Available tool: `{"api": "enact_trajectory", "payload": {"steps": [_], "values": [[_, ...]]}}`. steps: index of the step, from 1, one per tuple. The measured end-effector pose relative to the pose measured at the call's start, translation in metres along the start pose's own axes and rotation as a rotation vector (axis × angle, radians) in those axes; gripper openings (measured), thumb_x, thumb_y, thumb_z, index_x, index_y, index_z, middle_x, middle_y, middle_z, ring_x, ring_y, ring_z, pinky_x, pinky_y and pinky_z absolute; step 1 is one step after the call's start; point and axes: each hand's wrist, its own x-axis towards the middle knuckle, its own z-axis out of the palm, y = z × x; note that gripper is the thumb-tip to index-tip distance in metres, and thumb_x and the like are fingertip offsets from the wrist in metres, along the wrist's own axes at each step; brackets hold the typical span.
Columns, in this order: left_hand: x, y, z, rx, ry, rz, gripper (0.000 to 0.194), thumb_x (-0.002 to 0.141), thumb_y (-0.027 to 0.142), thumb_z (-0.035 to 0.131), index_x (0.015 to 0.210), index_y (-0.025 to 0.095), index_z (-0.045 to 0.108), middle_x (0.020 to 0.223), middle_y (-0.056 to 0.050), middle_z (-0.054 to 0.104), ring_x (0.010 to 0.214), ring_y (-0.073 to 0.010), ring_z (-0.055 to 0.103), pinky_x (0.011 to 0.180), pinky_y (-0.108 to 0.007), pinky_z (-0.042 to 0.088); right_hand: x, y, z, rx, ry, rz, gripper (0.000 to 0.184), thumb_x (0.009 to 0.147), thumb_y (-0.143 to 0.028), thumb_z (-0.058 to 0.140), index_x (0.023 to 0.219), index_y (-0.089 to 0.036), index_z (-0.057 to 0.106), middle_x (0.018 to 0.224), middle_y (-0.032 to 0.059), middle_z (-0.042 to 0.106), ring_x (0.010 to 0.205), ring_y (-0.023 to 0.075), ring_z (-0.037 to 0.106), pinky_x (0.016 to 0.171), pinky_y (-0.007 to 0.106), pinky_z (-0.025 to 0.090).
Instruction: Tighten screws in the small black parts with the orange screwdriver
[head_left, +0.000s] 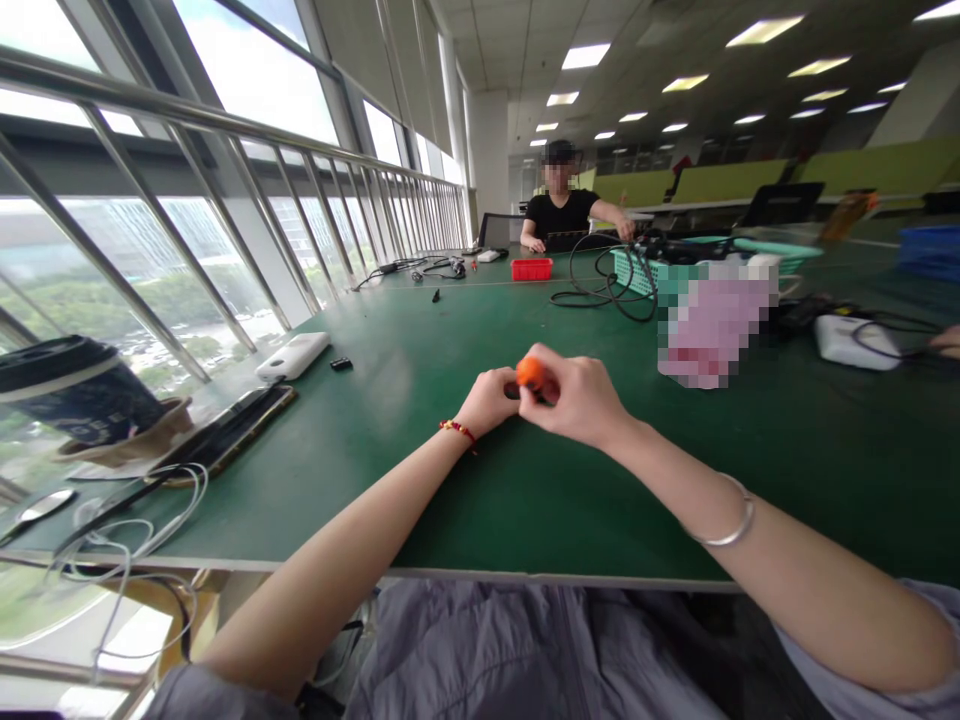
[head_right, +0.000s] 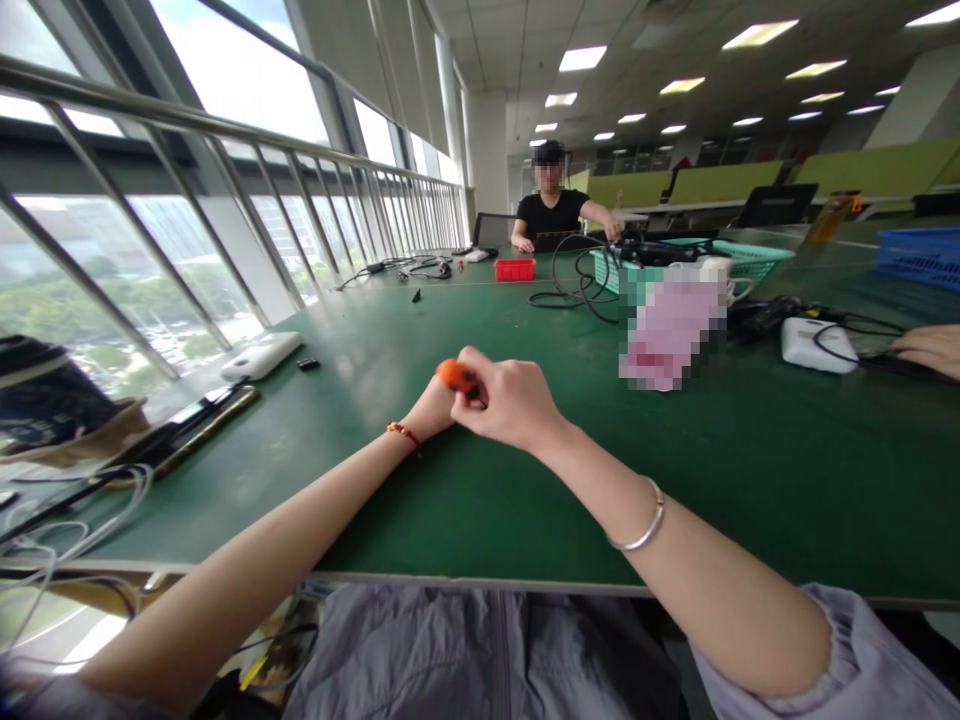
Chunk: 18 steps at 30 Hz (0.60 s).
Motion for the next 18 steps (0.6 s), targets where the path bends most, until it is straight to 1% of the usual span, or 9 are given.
{"api": "enact_trajectory", "payload": {"steps": [1, 2, 4, 5, 8, 12, 18], "values": [[0.001, -0.002, 0.001, 0.008, -0.002, 0.005, 0.010, 0.062, 0.011, 0.063, 0.070, 0.012, 0.067, 0.069, 0.000, 0.064, 0.068, -0.0130, 0.059, 0.068, -0.022, 0.048, 0.002, 0.005, -0.003, 0.076, 0.087, 0.108, 0.014, 0.068, -0.028, 0.053, 0.081, -0.021, 0.052, 0.050, -0.0049, 0.051, 0.045, 0.0119, 0.048, 0.049, 0.023, 0.034], [0.002, -0.004, 0.003, 0.015, -0.012, 0.013, 0.010, 0.063, 0.012, 0.063, 0.072, 0.012, 0.067, 0.070, 0.000, 0.064, 0.069, -0.0129, 0.059, 0.069, -0.022, 0.049, 0.004, 0.010, -0.004, 0.150, 0.139, 0.190, 0.013, 0.069, -0.028, 0.053, 0.079, -0.021, 0.051, 0.052, -0.0042, 0.052, 0.045, 0.0120, 0.048, 0.049, 0.024, 0.035], [0.004, -0.008, 0.005, 0.027, -0.029, 0.026, 0.011, 0.064, 0.015, 0.064, 0.075, 0.013, 0.067, 0.073, -0.001, 0.066, 0.070, -0.0130, 0.060, 0.070, -0.024, 0.050, 0.007, 0.020, -0.005, 0.244, 0.227, 0.293, 0.012, 0.068, -0.030, 0.054, 0.073, -0.020, 0.049, 0.055, -0.0024, 0.053, 0.047, 0.0125, 0.049, 0.049, 0.024, 0.037], [0.004, -0.010, 0.006, 0.030, -0.033, 0.029, 0.012, 0.065, 0.015, 0.064, 0.076, 0.014, 0.067, 0.075, -0.002, 0.066, 0.070, -0.0131, 0.060, 0.071, -0.025, 0.050, 0.008, 0.023, -0.004, 0.279, 0.249, 0.323, 0.012, 0.068, -0.030, 0.053, 0.073, -0.020, 0.049, 0.056, -0.0021, 0.053, 0.047, 0.0129, 0.049, 0.048, 0.025, 0.037], [0.005, -0.012, 0.007, 0.033, -0.034, 0.030, 0.012, 0.065, 0.016, 0.064, 0.076, 0.014, 0.068, 0.077, -0.003, 0.067, 0.071, -0.0135, 0.061, 0.073, -0.025, 0.051, 0.008, 0.027, 0.000, 0.321, 0.244, 0.339, 0.011, 0.067, -0.029, 0.054, 0.070, -0.020, 0.048, 0.055, -0.0020, 0.052, 0.046, 0.0127, 0.048, 0.048, 0.025, 0.037], [0.004, -0.010, 0.006, 0.045, -0.033, 0.025, 0.012, 0.065, 0.016, 0.064, 0.077, 0.015, 0.068, 0.076, -0.002, 0.067, 0.070, -0.0129, 0.061, 0.072, -0.025, 0.051, 0.007, 0.024, 0.000, 0.281, 0.231, 0.295, 0.011, 0.066, -0.028, 0.054, 0.066, -0.020, 0.048, 0.052, -0.0033, 0.049, 0.044, 0.0114, 0.045, 0.047, 0.025, 0.036], [0.004, -0.010, 0.006, 0.042, -0.034, 0.025, 0.013, 0.065, 0.016, 0.065, 0.077, 0.014, 0.068, 0.075, -0.002, 0.067, 0.071, -0.0131, 0.061, 0.072, -0.025, 0.051, 0.007, 0.022, -0.002, 0.266, 0.224, 0.292, 0.011, 0.065, -0.028, 0.054, 0.064, -0.020, 0.048, 0.049, -0.0041, 0.048, 0.043, 0.0106, 0.044, 0.046, 0.024, 0.035]]}}
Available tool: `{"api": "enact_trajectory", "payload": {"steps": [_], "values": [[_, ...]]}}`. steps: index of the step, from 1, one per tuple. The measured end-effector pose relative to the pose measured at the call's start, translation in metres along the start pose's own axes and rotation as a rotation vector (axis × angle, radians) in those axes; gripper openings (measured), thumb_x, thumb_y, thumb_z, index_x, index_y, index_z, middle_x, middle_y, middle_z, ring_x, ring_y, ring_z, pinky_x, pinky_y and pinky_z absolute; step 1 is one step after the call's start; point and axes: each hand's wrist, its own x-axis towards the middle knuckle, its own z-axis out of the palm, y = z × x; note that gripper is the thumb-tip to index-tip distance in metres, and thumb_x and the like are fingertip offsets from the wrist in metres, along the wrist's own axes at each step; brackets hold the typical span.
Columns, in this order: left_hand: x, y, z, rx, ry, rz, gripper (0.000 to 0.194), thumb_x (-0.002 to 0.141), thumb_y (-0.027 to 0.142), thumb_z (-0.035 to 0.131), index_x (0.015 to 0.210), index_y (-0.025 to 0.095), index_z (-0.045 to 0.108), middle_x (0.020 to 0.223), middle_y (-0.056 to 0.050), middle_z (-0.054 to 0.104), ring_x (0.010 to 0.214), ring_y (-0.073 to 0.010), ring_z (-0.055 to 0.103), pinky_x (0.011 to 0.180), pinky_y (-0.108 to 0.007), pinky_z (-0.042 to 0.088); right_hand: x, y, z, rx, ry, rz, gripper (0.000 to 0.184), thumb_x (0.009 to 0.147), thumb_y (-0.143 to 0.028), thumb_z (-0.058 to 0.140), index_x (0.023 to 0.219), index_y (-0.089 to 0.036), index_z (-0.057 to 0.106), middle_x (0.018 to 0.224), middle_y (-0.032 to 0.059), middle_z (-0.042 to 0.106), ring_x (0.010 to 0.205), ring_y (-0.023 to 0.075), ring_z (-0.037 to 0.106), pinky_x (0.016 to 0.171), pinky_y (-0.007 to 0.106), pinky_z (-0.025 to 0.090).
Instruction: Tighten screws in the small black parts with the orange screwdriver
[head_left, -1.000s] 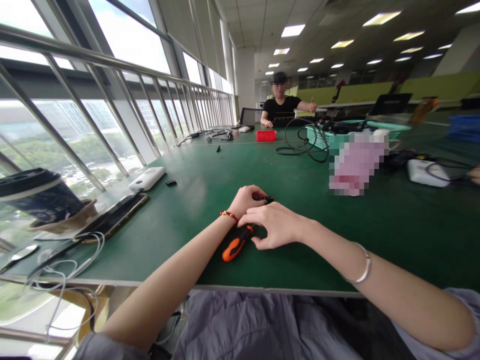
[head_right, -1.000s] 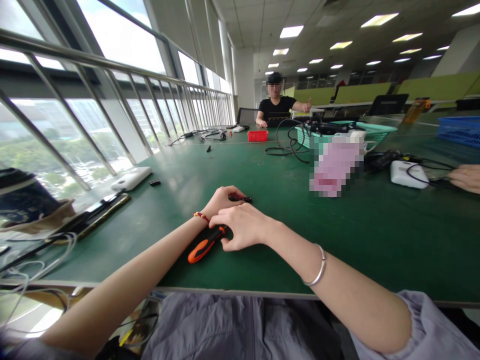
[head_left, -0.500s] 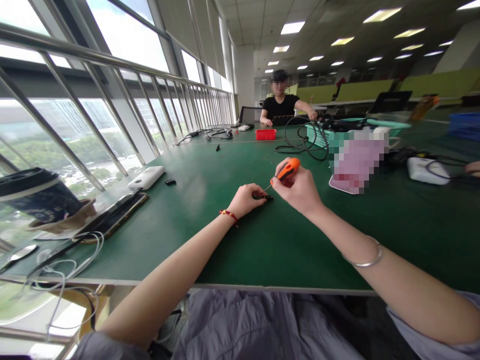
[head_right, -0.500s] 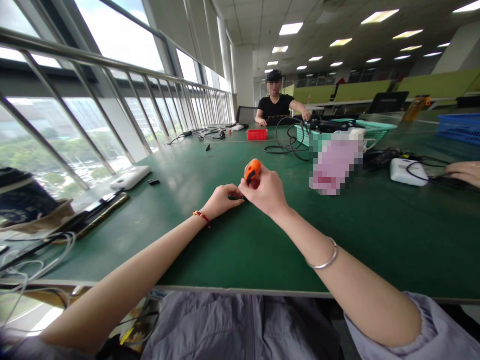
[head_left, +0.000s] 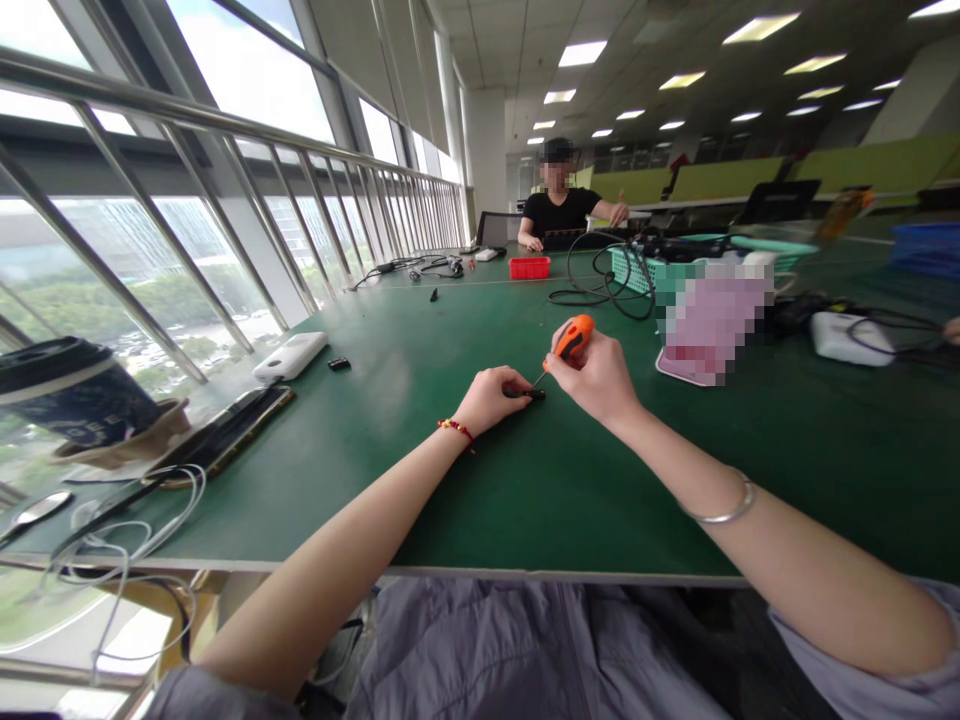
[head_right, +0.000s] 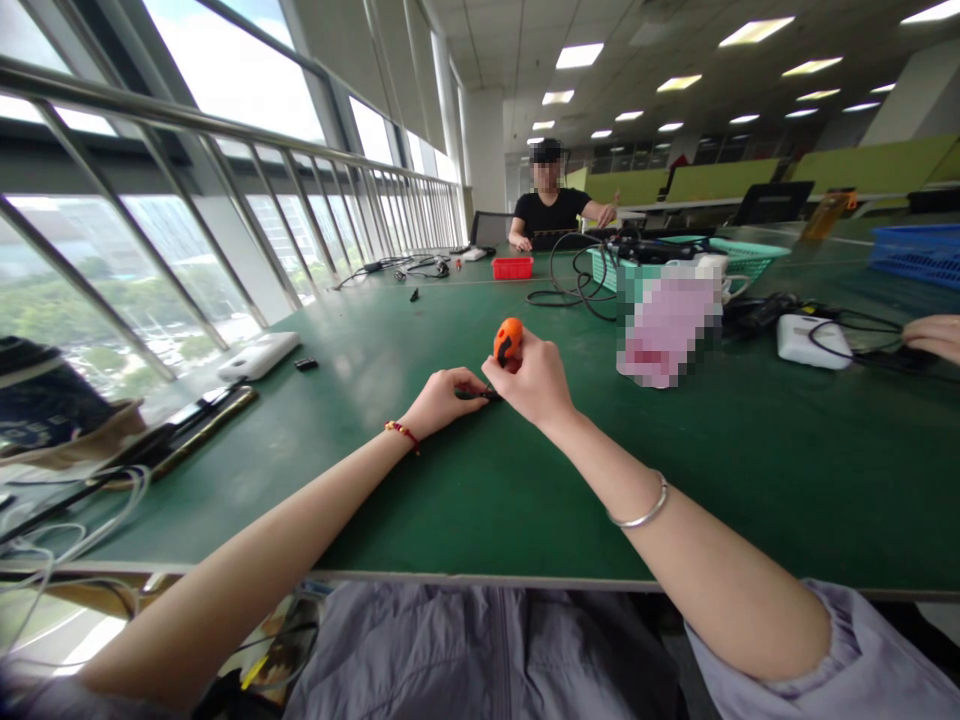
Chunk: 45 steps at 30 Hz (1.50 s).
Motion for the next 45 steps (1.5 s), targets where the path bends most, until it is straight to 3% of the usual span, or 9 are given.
{"api": "enact_trajectory", "payload": {"steps": [8, 14, 19, 23, 25, 30, 32, 39, 45], "values": [[0.000, -0.001, 0.000, -0.001, 0.003, 0.002, 0.013, 0.065, 0.015, 0.065, 0.077, 0.014, 0.068, 0.075, -0.003, 0.067, 0.071, -0.0134, 0.061, 0.072, -0.025, 0.051, 0.000, 0.005, 0.003, -0.016, -0.019, 0.014, 0.011, 0.066, -0.028, 0.055, 0.066, -0.020, 0.049, 0.051, -0.0033, 0.049, 0.044, 0.0114, 0.045, 0.047, 0.024, 0.036], [0.001, -0.005, 0.001, -0.017, -0.006, 0.009, 0.013, 0.066, 0.017, 0.064, 0.078, 0.015, 0.068, 0.076, -0.002, 0.068, 0.070, -0.0131, 0.062, 0.073, -0.025, 0.052, 0.000, 0.004, 0.003, -0.058, -0.029, 0.003, 0.023, 0.076, -0.042, 0.051, 0.066, -0.021, 0.049, 0.055, -0.0016, 0.054, 0.050, 0.0124, 0.049, 0.055, 0.024, 0.039], [0.001, -0.005, 0.001, -0.004, 0.004, 0.011, 0.013, 0.066, 0.017, 0.065, 0.078, 0.014, 0.068, 0.076, -0.003, 0.067, 0.070, -0.0137, 0.061, 0.071, -0.025, 0.051, 0.000, 0.001, 0.002, -0.083, -0.037, 0.022, 0.014, 0.071, -0.032, 0.054, 0.080, -0.022, 0.052, 0.059, -0.0036, 0.052, 0.051, 0.0128, 0.050, 0.054, 0.024, 0.038], [0.001, -0.003, 0.001, -0.006, 0.012, 0.016, 0.012, 0.065, 0.016, 0.065, 0.076, 0.013, 0.068, 0.073, -0.002, 0.067, 0.068, -0.0133, 0.061, 0.069, -0.025, 0.051, 0.000, 0.001, 0.002, -0.089, 0.019, 0.010, 0.050, 0.064, -0.034, 0.060, 0.110, -0.022, 0.044, 0.065, -0.0052, 0.051, 0.051, 0.0131, 0.049, 0.050, 0.024, 0.037], [0.001, -0.004, 0.001, -0.012, 0.008, 0.027, 0.012, 0.065, 0.015, 0.065, 0.076, 0.013, 0.068, 0.072, -0.002, 0.067, 0.068, -0.0131, 0.061, 0.069, -0.024, 0.051, 0.000, -0.001, 0.002, -0.129, 0.072, -0.001, 0.056, 0.063, -0.039, 0.062, 0.113, -0.021, 0.043, 0.066, -0.0045, 0.052, 0.054, 0.0143, 0.051, 0.050, 0.024, 0.036], [0.001, -0.005, 0.002, -0.007, 0.003, 0.028, 0.013, 0.065, 0.015, 0.065, 0.078, 0.014, 0.069, 0.074, -0.002, 0.067, 0.069, -0.0133, 0.061, 0.070, -0.025, 0.051, -0.001, -0.005, -0.001, -0.157, 0.063, 0.014, 0.025, 0.070, -0.043, 0.057, 0.082, -0.022, 0.058, 0.055, -0.0042, 0.050, 0.051, 0.0131, 0.049, 0.054, 0.024, 0.037], [0.001, -0.006, 0.001, -0.001, 0.003, 0.025, 0.013, 0.065, 0.016, 0.065, 0.078, 0.014, 0.069, 0.075, -0.002, 0.067, 0.069, -0.0132, 0.062, 0.070, -0.024, 0.051, -0.001, -0.005, 0.000, -0.110, 0.049, 0.007, 0.020, 0.072, -0.038, 0.056, 0.081, -0.022, 0.059, 0.056, -0.0037, 0.051, 0.053, 0.0131, 0.050, 0.055, 0.024, 0.038], [0.002, -0.005, 0.001, -0.008, 0.009, 0.030, 0.012, 0.065, 0.014, 0.065, 0.076, 0.013, 0.068, 0.074, -0.003, 0.067, 0.068, -0.0131, 0.061, 0.069, -0.024, 0.051, 0.000, -0.003, 0.000, -0.108, 0.142, -0.063, 0.060, 0.064, -0.037, 0.062, 0.118, -0.021, 0.041, 0.083, 0.0004, 0.057, 0.053, 0.0125, 0.050, 0.050, 0.026, 0.039], [0.003, -0.005, 0.000, -0.001, -0.010, 0.040, 0.014, 0.066, 0.016, 0.065, 0.078, 0.013, 0.069, 0.078, -0.003, 0.068, 0.071, -0.0136, 0.062, 0.071, -0.025, 0.051, -0.002, -0.010, -0.002, -0.208, 0.149, -0.004, 0.031, 0.070, -0.043, 0.057, 0.094, -0.022, 0.055, 0.054, -0.0055, 0.047, 0.051, 0.0137, 0.048, 0.053, 0.025, 0.036]]}}
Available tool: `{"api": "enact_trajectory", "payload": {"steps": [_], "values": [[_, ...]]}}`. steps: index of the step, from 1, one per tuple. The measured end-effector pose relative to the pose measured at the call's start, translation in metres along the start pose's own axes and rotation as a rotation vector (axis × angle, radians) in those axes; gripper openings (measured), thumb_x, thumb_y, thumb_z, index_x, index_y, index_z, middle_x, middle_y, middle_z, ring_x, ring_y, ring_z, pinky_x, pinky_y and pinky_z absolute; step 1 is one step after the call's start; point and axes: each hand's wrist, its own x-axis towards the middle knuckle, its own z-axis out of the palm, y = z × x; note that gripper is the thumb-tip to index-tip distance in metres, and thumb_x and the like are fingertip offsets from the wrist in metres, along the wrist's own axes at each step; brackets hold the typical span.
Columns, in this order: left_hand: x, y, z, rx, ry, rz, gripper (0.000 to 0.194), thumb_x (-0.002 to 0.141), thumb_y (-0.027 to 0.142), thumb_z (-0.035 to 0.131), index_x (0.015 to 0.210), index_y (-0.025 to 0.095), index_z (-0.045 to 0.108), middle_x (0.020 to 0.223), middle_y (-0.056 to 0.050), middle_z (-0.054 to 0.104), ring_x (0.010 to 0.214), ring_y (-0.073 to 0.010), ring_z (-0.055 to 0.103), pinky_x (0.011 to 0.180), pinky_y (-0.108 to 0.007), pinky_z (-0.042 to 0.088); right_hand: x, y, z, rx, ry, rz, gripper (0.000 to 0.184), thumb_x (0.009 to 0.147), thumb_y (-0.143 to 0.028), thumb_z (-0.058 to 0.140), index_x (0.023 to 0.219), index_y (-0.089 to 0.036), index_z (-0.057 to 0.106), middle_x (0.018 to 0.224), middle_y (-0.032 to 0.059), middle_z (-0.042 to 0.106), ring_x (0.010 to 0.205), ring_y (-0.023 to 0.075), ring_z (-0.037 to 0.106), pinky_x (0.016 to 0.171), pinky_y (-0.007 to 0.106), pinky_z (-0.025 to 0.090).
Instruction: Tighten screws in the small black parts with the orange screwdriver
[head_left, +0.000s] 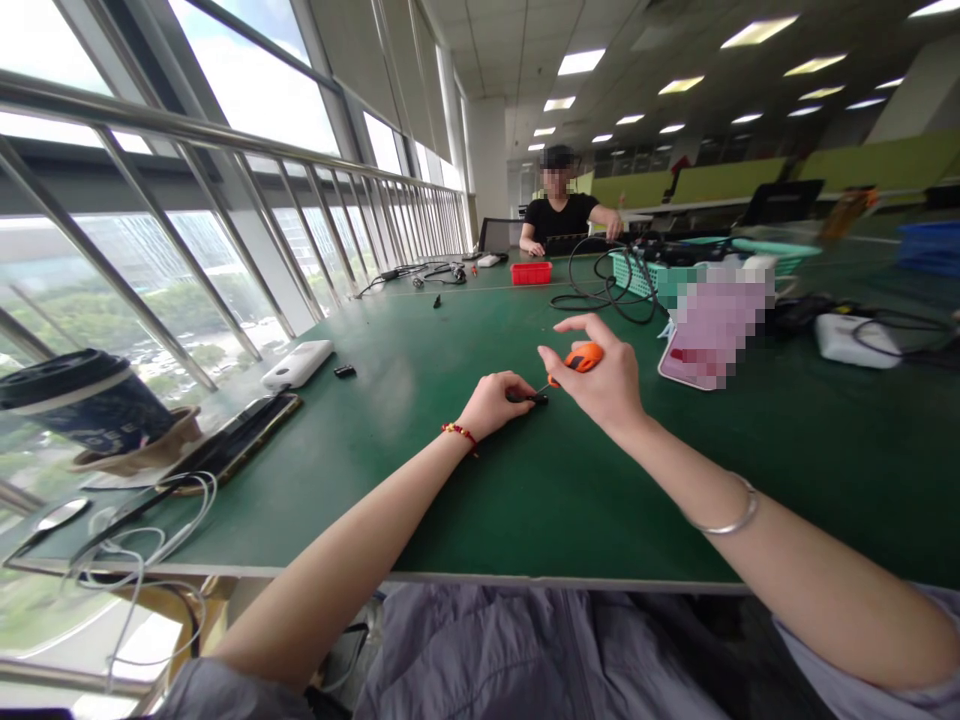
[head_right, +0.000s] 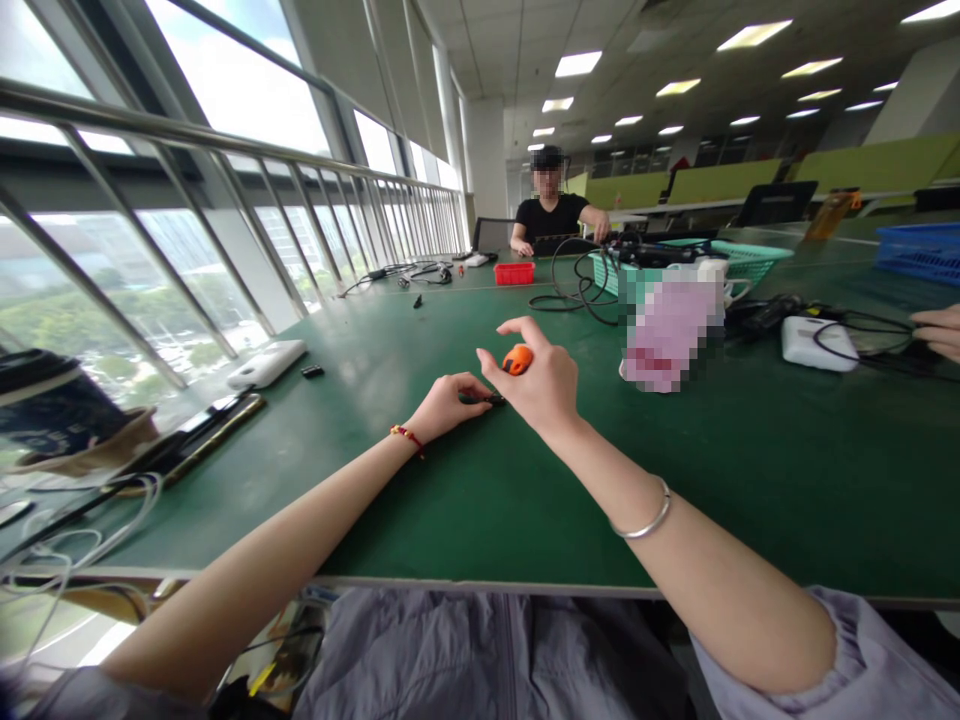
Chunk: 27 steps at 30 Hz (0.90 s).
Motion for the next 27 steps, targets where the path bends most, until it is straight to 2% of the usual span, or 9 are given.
{"api": "enact_trajectory", "payload": {"steps": [3, 8, 10, 15, 16, 18, 21, 24, 27], "values": [[0.0003, -0.0002, -0.0004, 0.002, 0.007, -0.002, 0.013, 0.066, 0.017, 0.066, 0.078, 0.014, 0.068, 0.077, -0.003, 0.067, 0.071, -0.0133, 0.062, 0.071, -0.025, 0.051, -0.0002, 0.0019, 0.0014, 0.056, -0.034, -0.004, 0.026, 0.071, -0.037, 0.055, 0.093, -0.022, 0.055, 0.056, -0.0050, 0.048, 0.051, 0.0127, 0.047, 0.053, 0.025, 0.037], [0.0005, -0.0014, -0.0002, -0.006, 0.009, 0.010, 0.011, 0.066, 0.016, 0.065, 0.076, 0.013, 0.068, 0.076, -0.003, 0.067, 0.069, -0.0128, 0.061, 0.070, -0.024, 0.051, 0.0013, 0.0030, -0.0003, 0.114, -0.019, -0.101, 0.052, 0.068, -0.035, 0.056, 0.115, -0.020, 0.043, 0.076, -0.0013, 0.058, 0.058, 0.0139, 0.054, 0.052, 0.025, 0.039], [0.0006, -0.0020, 0.0000, -0.007, 0.003, 0.024, 0.011, 0.066, 0.015, 0.064, 0.076, 0.013, 0.068, 0.075, -0.002, 0.067, 0.068, -0.0126, 0.061, 0.070, -0.024, 0.051, 0.0019, 0.0002, -0.0032, 0.046, -0.005, -0.105, 0.055, 0.067, -0.039, 0.058, 0.116, -0.020, 0.044, 0.073, -0.0017, 0.058, 0.060, 0.0154, 0.056, 0.052, 0.025, 0.038], [0.0006, -0.0025, 0.0003, -0.028, -0.006, 0.016, 0.012, 0.066, 0.014, 0.064, 0.077, 0.013, 0.068, 0.076, -0.003, 0.067, 0.070, -0.0129, 0.062, 0.070, -0.024, 0.051, 0.0012, -0.0054, -0.0063, -0.042, -0.056, -0.033, 0.026, 0.072, -0.045, 0.055, 0.083, -0.022, 0.059, 0.048, -0.0048, 0.047, 0.049, 0.0139, 0.050, 0.051, 0.024, 0.034], [0.0005, -0.0023, 0.0003, -0.028, -0.004, 0.013, 0.012, 0.066, 0.014, 0.064, 0.077, 0.013, 0.068, 0.076, -0.003, 0.067, 0.070, -0.0130, 0.062, 0.070, -0.024, 0.051, 0.0007, -0.0052, -0.0057, -0.021, -0.063, -0.038, 0.024, 0.074, -0.044, 0.053, 0.080, -0.022, 0.059, 0.047, -0.0048, 0.046, 0.048, 0.0133, 0.049, 0.052, 0.024, 0.034], [0.0001, -0.0015, 0.0000, -0.022, 0.002, 0.011, 0.013, 0.066, 0.015, 0.064, 0.077, 0.013, 0.068, 0.077, -0.003, 0.067, 0.070, -0.0129, 0.061, 0.070, -0.024, 0.051, 0.0000, -0.0036, -0.0041, 0.023, -0.053, -0.066, 0.023, 0.074, -0.039, 0.053, 0.088, -0.022, 0.058, 0.052, -0.0050, 0.048, 0.048, 0.0122, 0.048, 0.053, 0.024, 0.036], [-0.0003, -0.0001, -0.0005, -0.011, 0.012, 0.011, 0.012, 0.066, 0.015, 0.065, 0.076, 0.013, 0.068, 0.076, -0.003, 0.067, 0.069, -0.0125, 0.061, 0.070, -0.024, 0.051, 0.0000, -0.0012, -0.0025, 0.054, -0.008, -0.114, 0.045, 0.069, -0.034, 0.056, 0.111, -0.021, 0.048, 0.069, -0.0024, 0.057, 0.053, 0.0130, 0.050, 0.053, 0.025, 0.039], [0.0000, -0.0004, -0.0007, -0.018, -0.001, 0.025, 0.013, 0.066, 0.015, 0.064, 0.078, 0.013, 0.068, 0.076, -0.003, 0.067, 0.070, -0.0129, 0.061, 0.071, -0.024, 0.051, 0.0009, -0.0020, -0.0031, -0.009, 0.016, -0.106, 0.060, 0.064, -0.039, 0.059, 0.118, -0.020, 0.043, 0.075, -0.0003, 0.059, 0.060, 0.0159, 0.054, 0.052, 0.025, 0.038], [0.0006, -0.0021, -0.0001, -0.026, -0.009, 0.021, 0.014, 0.066, 0.015, 0.063, 0.079, 0.013, 0.068, 0.077, -0.003, 0.067, 0.071, -0.0134, 0.062, 0.072, -0.025, 0.051, 0.0009, -0.0054, -0.0046, -0.110, 0.004, -0.031, 0.039, 0.068, -0.044, 0.057, 0.100, -0.022, 0.056, 0.058, -0.0028, 0.053, 0.054, 0.0162, 0.052, 0.050, 0.025, 0.034]]}}
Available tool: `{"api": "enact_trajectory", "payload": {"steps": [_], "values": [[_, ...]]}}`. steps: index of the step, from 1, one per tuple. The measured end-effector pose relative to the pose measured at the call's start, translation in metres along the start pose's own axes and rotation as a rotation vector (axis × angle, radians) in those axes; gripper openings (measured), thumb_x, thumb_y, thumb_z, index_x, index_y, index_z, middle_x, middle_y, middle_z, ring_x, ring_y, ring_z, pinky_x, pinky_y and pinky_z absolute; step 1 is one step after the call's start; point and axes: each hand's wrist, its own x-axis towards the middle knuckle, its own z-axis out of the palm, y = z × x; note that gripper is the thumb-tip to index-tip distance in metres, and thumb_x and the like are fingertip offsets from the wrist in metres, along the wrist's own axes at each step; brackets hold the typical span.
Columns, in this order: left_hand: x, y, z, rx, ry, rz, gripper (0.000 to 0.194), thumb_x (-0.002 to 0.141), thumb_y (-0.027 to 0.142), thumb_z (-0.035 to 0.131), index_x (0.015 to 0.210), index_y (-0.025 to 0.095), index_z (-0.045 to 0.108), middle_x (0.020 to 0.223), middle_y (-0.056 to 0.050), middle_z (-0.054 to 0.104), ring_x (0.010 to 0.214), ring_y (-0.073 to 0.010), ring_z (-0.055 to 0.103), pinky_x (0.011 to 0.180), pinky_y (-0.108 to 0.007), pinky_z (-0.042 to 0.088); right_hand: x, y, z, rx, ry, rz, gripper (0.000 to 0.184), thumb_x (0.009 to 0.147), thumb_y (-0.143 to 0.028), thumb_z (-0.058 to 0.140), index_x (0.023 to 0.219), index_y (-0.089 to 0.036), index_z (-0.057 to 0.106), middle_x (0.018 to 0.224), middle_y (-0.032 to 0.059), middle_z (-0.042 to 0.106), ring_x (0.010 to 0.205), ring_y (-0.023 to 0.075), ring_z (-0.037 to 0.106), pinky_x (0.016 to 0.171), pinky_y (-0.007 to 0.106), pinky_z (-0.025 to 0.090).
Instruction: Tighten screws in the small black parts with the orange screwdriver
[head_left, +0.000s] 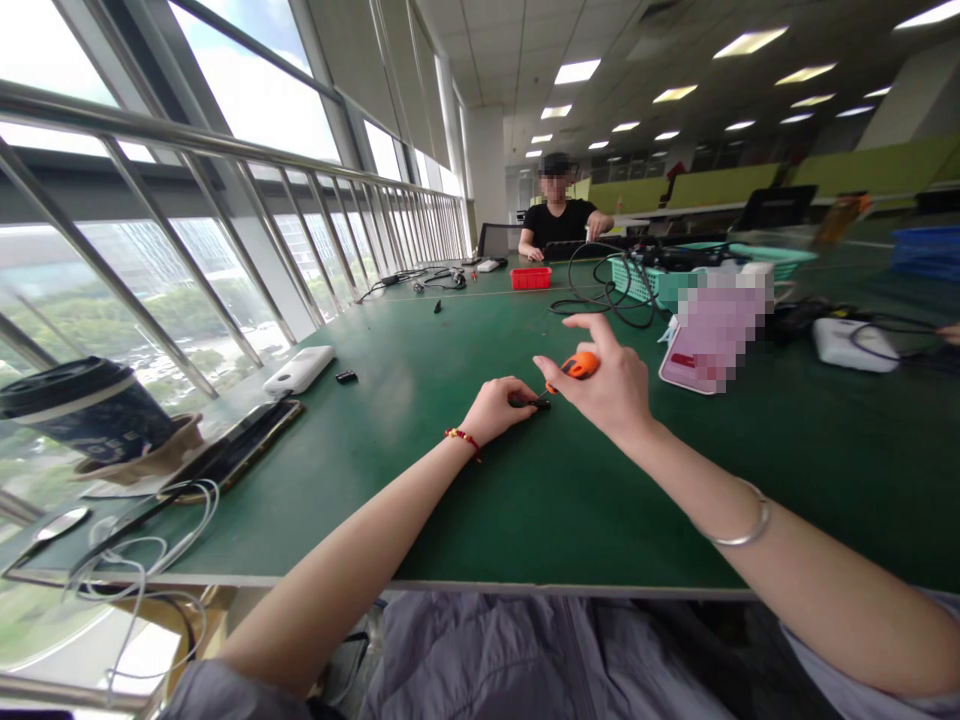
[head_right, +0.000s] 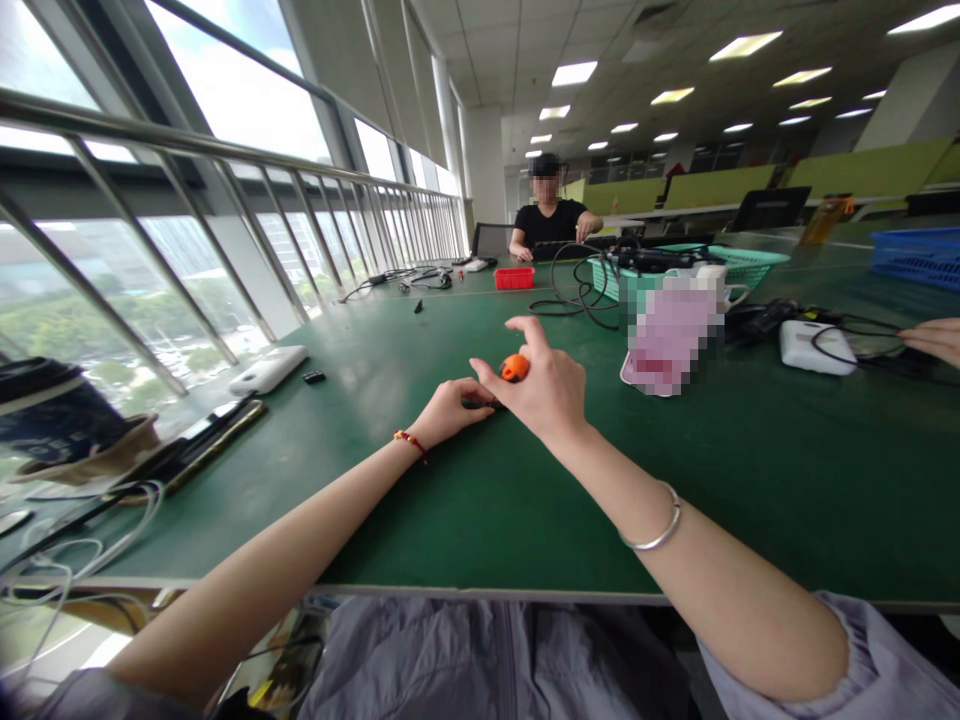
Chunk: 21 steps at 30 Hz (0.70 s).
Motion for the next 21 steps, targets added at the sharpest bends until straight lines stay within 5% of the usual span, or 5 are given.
{"api": "enact_trajectory", "payload": {"steps": [3, 5, 11, 17, 21], "values": [[0.0002, -0.0012, 0.0006, 0.004, 0.004, -0.021, 0.014, 0.066, 0.017, 0.064, 0.079, 0.014, 0.069, 0.077, -0.003, 0.068, 0.071, -0.0136, 0.062, 0.072, -0.025, 0.052, -0.0012, -0.0020, -0.0005, 0.046, -0.046, 0.022, 0.023, 0.073, -0.042, 0.053, 0.082, -0.022, 0.059, 0.053, -0.0026, 0.051, 0.049, 0.0142, 0.048, 0.051, 0.025, 0.035], [0.0002, -0.0012, 0.0007, 0.005, 0.005, -0.023, 0.014, 0.066, 0.018, 0.065, 0.079, 0.014, 0.068, 0.077, -0.003, 0.068, 0.071, -0.0135, 0.062, 0.072, -0.025, 0.052, -0.0019, -0.0011, 0.0005, 0.113, -0.056, 0.012, 0.023, 0.072, -0.037, 0.054, 0.089, -0.022, 0.058, 0.058, -0.0027, 0.052, 0.050, 0.0135, 0.049, 0.053, 0.025, 0.036], [0.0003, -0.0008, 0.0011, -0.008, 0.010, -0.016, 0.013, 0.066, 0.017, 0.065, 0.077, 0.012, 0.067, 0.076, -0.004, 0.067, 0.069, -0.0132, 0.061, 0.071, -0.025, 0.051, -0.0001, 0.0030, 0.0024, 0.170, -0.017, 0.006, 0.059, 0.064, -0.036, 0.061, 0.118, -0.020, 0.041, 0.077, -0.0004, 0.059, 0.055, 0.0139, 0.052, 0.049, 0.024, 0.036], [0.0004, -0.0012, 0.0009, -0.005, 0.000, -0.028, 0.013, 0.066, 0.017, 0.065, 0.078, 0.013, 0.068, 0.077, -0.003, 0.068, 0.070, -0.0132, 0.062, 0.072, -0.025, 0.052, -0.0003, -0.0004, -0.0003, 0.077, -0.055, 0.066, 0.024, 0.072, -0.045, 0.055, 0.079, -0.022, 0.059, 0.053, -0.0029, 0.049, 0.054, 0.0153, 0.051, 0.054, 0.025, 0.035], [0.0005, 0.0001, 0.0009, -0.005, 0.008, -0.036, 0.013, 0.065, 0.017, 0.066, 0.078, 0.014, 0.068, 0.077, -0.003, 0.068, 0.070, -0.0130, 0.062, 0.072, -0.025, 0.052, -0.0008, 0.0018, 0.0014, 0.171, -0.057, 0.029, 0.027, 0.070, -0.034, 0.055, 0.094, -0.022, 0.056, 0.062, -0.0032, 0.054, 0.052, 0.0132, 0.049, 0.054, 0.025, 0.038]]}}
